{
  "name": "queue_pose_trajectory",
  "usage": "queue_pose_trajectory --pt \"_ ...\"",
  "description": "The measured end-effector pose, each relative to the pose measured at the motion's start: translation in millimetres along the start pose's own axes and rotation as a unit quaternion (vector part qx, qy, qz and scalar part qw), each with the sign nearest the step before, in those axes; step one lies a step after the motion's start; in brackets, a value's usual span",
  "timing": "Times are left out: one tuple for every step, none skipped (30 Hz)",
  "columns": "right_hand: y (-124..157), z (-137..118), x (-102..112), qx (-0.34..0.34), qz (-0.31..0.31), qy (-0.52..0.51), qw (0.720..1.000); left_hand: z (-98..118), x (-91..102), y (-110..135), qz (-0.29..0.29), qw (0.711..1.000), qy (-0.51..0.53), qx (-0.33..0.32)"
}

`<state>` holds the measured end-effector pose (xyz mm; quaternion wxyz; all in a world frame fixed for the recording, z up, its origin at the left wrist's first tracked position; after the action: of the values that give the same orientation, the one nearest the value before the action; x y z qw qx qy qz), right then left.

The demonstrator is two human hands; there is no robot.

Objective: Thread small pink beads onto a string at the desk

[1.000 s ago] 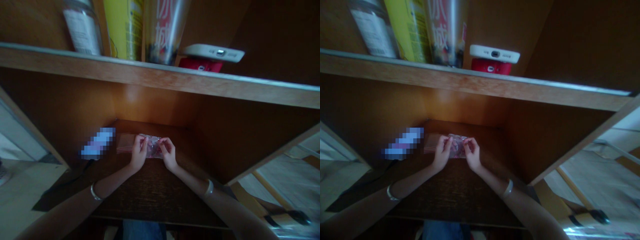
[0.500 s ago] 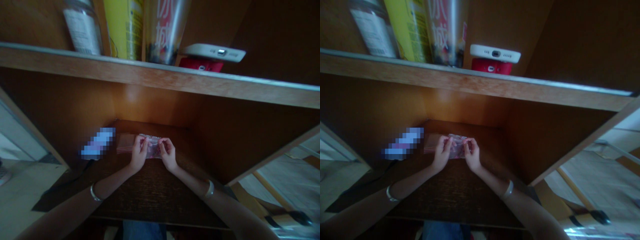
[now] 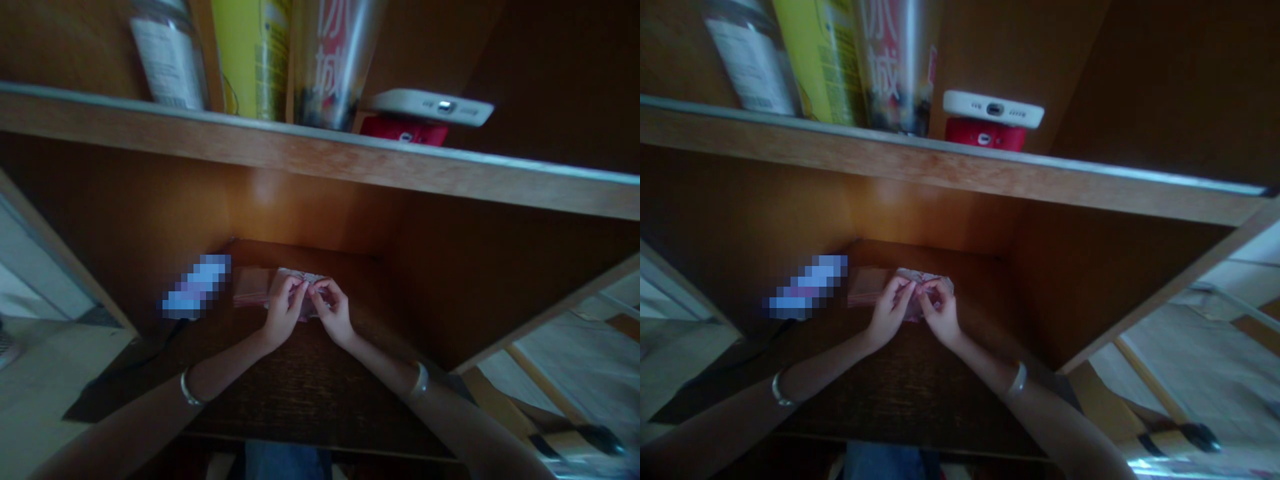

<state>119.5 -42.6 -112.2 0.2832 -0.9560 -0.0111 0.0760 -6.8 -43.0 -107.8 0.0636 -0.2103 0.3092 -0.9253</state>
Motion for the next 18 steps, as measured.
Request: queue_pose_trajectory --pt "0.3 -0.8 -0.6 -0.003 -0.004 -0.002 1.0 -0.4 -0.3 0.1 0.0 1.0 -0.002 0.0" --pt "0.5 -1.7 -1.1 -0.004 -0.005 -0.005 1.0 -0.9 -0.6 0.0 0.0 1.0 -0.004 -0.002" --pt "0.6 -2.6 -1.7 -0.004 -0.005 -0.008 1.0 -1.3 -0.7 -0.1 0.001 1.0 -0.007 -0.004" --pt "0.7 -3.3 -2.2 -0.004 -0.004 -0.01 1.0 -1.7 -0.8 -0.3 0.0 1.0 -0.009 -0.007" --pt "0.8 -4.0 -2.6 -0.004 -0.003 -0.011 1.0 -2.0 -0.8 -0.4 0.0 1.0 -0.011 -0.01" --pt "0.9 -4.4 -2.9 -0.004 -0.002 -0.009 1.0 -2.2 -0.8 -0.5 0.0 1.0 -0.013 -0.013" --pt "0.9 -4.6 -3.1 -0.004 -0.001 -0.007 1.0 -2.4 -0.7 -0.5 0.002 1.0 -0.015 -0.015" --pt "1.0 -4.5 -3.2 -0.004 0.001 -0.005 1.0 -2.4 -0.5 -0.4 0.004 1.0 -0.017 -0.016" --pt "1.0 -4.3 -3.2 -0.004 0.001 -0.004 1.0 -2.3 -0.4 -0.3 0.006 1.0 -0.019 -0.017" --pt "1.1 -4.0 -3.3 -0.004 0.001 -0.004 1.0 -2.2 -0.3 -0.2 0.008 1.0 -0.021 -0.017" --pt "1.1 -3.6 -3.4 -0.003 0.001 -0.005 1.0 -2.1 -0.2 -0.1 0.008 1.0 -0.022 -0.016" --pt "1.1 -3.2 -3.5 -0.003 0.0 -0.007 1.0 -2.2 -0.2 0.0 0.007 1.0 -0.024 -0.015" --pt "1.1 -2.9 -3.6 -0.004 0.0 -0.007 1.0 -2.3 -0.3 0.0 0.006 1.0 -0.026 -0.013" --pt "1.0 -2.7 -3.7 -0.005 0.0 -0.007 1.0 -2.6 -0.5 0.1 0.006 1.0 -0.028 -0.012" --pt "1.0 -2.7 -3.9 -0.006 0.0 -0.006 1.0 -2.9 -0.6 0.0 0.008 0.999 -0.03 -0.011" --pt "1.0 -2.8 -4.0 -0.006 0.001 -0.004 1.0 -3.4 -0.8 0.0 0.01 0.999 -0.031 -0.011" --pt "1.0 -3.2 -4.2 -0.004 0.001 -0.003 1.0 -3.9 -1.0 -0.2 0.011 0.999 -0.031 -0.011" --pt "1.0 -3.6 -4.4 -0.002 0.0 -0.001 1.0 -4.4 -1.2 -0.3 0.011 0.999 -0.029 -0.01"
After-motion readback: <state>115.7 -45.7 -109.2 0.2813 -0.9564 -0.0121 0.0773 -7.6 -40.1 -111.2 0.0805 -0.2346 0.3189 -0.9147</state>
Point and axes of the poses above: each hand's wrist, its own y-axis away from the middle knuckle, its own x-axis out of the back of the hand, z = x × y, the point moved 1 cm from there along -y, towards the middle knuckle, and after that the axes turned 15 degrees about -y, right-handed, at the moved point
